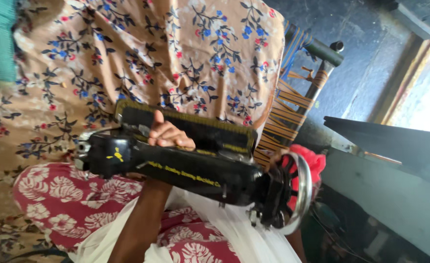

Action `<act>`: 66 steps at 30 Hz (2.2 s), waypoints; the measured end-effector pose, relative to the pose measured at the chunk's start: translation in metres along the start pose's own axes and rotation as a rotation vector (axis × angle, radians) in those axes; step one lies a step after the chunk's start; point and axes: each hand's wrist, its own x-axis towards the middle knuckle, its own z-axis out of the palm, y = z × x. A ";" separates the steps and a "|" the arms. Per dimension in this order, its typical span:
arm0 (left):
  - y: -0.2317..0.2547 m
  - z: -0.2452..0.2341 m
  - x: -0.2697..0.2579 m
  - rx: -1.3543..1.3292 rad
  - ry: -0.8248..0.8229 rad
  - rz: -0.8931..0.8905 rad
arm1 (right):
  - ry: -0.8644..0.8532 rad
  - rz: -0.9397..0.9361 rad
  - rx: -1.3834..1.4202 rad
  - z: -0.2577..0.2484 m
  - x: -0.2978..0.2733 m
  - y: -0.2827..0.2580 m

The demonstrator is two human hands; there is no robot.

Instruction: The person wipes different parts and surfaces of a manual sewing machine using a red cloth by hand.

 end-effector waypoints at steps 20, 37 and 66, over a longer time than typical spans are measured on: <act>0.007 -0.059 -0.015 0.148 0.561 0.173 | 0.199 0.195 0.121 -0.021 0.097 0.171; 0.022 -0.014 -0.164 1.785 0.778 0.371 | -0.169 -0.106 0.120 0.056 -0.074 0.151; 0.122 0.029 -0.166 2.085 0.930 0.723 | -0.322 -0.566 -1.098 0.322 0.029 0.104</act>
